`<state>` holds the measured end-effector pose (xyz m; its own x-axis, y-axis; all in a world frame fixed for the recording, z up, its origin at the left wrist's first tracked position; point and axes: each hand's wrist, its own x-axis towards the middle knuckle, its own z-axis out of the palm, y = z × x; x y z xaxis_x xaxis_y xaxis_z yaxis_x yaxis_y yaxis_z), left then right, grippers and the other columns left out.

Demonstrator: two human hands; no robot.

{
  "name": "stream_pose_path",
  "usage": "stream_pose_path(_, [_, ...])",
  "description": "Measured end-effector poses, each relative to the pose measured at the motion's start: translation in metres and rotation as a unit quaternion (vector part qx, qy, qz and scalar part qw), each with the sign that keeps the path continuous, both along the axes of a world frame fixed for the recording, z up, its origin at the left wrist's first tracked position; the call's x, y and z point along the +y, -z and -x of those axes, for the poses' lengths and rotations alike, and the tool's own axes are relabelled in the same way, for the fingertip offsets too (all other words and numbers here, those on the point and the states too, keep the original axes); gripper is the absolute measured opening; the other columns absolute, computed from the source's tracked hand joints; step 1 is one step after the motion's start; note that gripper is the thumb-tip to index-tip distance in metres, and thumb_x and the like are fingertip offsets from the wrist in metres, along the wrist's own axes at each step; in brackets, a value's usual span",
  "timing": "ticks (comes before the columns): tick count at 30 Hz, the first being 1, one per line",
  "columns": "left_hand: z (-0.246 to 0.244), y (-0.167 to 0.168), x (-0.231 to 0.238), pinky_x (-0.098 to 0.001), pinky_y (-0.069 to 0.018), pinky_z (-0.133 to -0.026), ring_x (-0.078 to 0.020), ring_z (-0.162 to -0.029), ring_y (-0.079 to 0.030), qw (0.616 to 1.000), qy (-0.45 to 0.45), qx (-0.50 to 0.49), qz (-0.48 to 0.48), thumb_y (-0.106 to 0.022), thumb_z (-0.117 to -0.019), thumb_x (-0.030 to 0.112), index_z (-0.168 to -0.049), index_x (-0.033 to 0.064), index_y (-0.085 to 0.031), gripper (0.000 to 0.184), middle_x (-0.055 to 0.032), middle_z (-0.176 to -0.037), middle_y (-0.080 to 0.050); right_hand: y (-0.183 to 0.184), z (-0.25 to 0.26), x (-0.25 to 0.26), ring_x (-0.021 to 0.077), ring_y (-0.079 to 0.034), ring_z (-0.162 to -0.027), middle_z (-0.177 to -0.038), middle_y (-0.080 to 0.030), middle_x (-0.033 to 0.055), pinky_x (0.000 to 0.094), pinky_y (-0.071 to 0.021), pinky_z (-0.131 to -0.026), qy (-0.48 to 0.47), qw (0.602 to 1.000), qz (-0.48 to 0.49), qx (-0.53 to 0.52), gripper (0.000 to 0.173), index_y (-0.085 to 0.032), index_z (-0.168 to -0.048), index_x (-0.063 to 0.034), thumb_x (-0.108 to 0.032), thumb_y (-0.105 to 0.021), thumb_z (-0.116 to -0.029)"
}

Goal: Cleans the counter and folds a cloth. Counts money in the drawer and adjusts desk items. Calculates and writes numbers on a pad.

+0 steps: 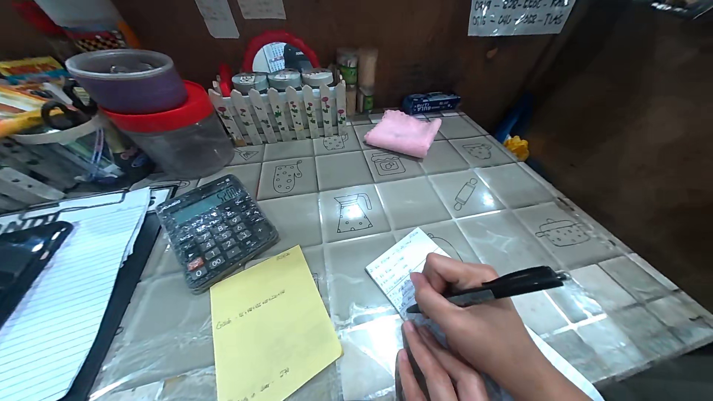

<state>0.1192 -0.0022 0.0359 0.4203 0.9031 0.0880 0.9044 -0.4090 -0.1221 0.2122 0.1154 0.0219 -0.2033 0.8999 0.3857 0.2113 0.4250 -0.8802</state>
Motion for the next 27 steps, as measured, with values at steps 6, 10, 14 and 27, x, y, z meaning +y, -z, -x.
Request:
stream_pose_path(6, [0.0013, -0.0009, -0.0018, -0.057, -0.048, -0.1, -0.0507, -0.129, -0.055, 1.0, 0.01, 0.025, -0.004, -0.042, -0.1027, -0.003, -0.133, -0.0121, -0.056, 0.034, -0.0353, -0.138, -0.055, 0.0007, 0.0003, 0.0007, 0.0003, -0.047, -0.049, -0.056, -0.048, -0.0061, 0.0147, -0.0374, -0.045, 0.007, 1.0, 0.002, 0.002, 0.027, -0.054, -0.064, -0.0144, -0.007, -0.063, -0.0876])
stream_pose_path(10, [0.0015, -0.0018, -0.0013, -0.057, -0.0485, -0.1, -0.0514, -0.13, -0.054, 1.0, 0.011, 0.02, 0.007, -0.042, -0.1026, -0.003, -0.132, -0.0118, -0.055, 0.034, -0.0358, -0.138, -0.055, 0.0009, 0.0003, 0.0005, -0.0001, -0.046, -0.049, -0.055, -0.047, -0.0064, 0.0147, -0.0358, -0.044, 0.004, 1.0, 0.0, -0.005, 0.028, -0.052, -0.063, -0.0145, -0.007, -0.063, -0.0879])
stream_pose_path(14, [0.001, -0.0012, -0.001, -0.057, -0.0485, -0.1, -0.0514, -0.13, -0.054, 0.999, 0.01, 0.035, 0.003, -0.041, -0.1028, -0.003, -0.133, -0.0122, -0.054, 0.034, -0.0358, -0.138, -0.054, -0.0002, 0.0003, 0.0013, 0.0006, -0.047, -0.049, -0.055, -0.046, -0.0062, 0.015, -0.0367, -0.044, 0.014, 1.0, 0.009, 0.002, 0.028, -0.052, -0.063, -0.0154, -0.008, -0.063, -0.0873])
stream_pose_path(27, [0.002, -0.0019, -0.0011, -0.0581, -0.0475, -0.101, -0.0519, -0.131, -0.053, 0.999, 0.017, 0.045, 0.009, -0.041, -0.1026, -0.003, -0.134, -0.013, -0.053, 0.035, -0.0369, -0.139, -0.053, 0.0, 0.001, 0.0016, 0.0003, -0.046, -0.048, -0.055, -0.045, -0.0066, 0.015, -0.0359, -0.044, 0.017, 1.0, 0.011, 0.003, 0.027, -0.052, -0.063, -0.0157, -0.007, -0.062, -0.0858])
